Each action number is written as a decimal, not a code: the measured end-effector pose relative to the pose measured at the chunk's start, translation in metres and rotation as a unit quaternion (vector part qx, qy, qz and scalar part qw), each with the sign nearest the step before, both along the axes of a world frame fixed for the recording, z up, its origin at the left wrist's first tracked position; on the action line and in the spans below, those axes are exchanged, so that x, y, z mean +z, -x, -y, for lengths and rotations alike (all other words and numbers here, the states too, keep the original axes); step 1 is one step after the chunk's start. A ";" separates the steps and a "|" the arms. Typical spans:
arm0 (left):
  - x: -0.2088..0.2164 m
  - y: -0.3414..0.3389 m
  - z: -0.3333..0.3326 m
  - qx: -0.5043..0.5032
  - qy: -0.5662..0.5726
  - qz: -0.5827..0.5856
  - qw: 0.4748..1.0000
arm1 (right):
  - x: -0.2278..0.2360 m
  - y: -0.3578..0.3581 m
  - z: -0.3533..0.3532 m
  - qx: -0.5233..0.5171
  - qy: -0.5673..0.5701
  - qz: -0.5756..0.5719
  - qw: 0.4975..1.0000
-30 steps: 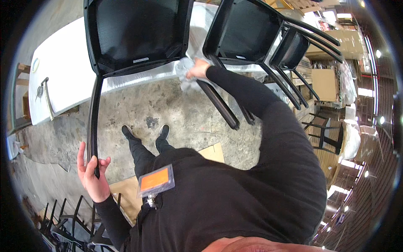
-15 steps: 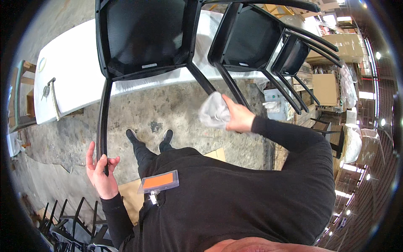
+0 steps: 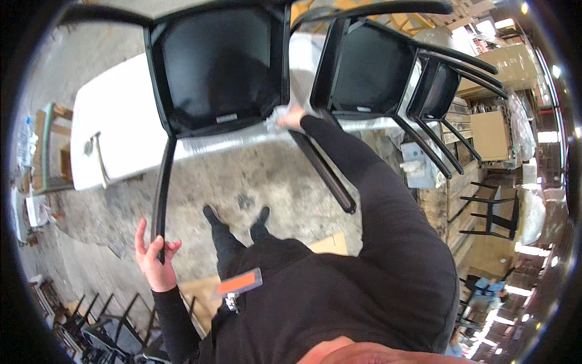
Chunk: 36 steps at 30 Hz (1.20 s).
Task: The person picks up a black chair, places it on a white surface, and wipes the chair with a cloth. The person cleans the seat, backrest, and legs of the chair, then sets it aside.
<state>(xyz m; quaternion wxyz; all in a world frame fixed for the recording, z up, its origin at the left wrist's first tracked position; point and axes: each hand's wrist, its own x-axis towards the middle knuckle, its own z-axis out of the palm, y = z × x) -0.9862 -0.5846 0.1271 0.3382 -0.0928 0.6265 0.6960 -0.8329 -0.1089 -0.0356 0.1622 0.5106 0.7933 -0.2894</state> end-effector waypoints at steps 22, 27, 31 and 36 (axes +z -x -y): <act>0.084 0.249 -0.140 -0.171 -0.008 -0.563 0.808 | 0.314 0.073 -0.087 0.048 -0.196 -0.875 0.441; 0.152 0.299 -0.265 -0.198 -0.133 -0.720 0.652 | 0.194 0.142 -0.141 -0.080 -0.169 -0.828 0.528; 0.135 0.280 -0.311 -0.207 -0.302 -0.549 0.752 | 0.185 0.156 -0.151 -0.088 -0.211 -0.666 0.710; 0.125 0.276 -0.314 -0.162 -0.344 -0.537 0.753 | 0.308 0.073 -0.112 -0.121 0.397 -0.798 0.437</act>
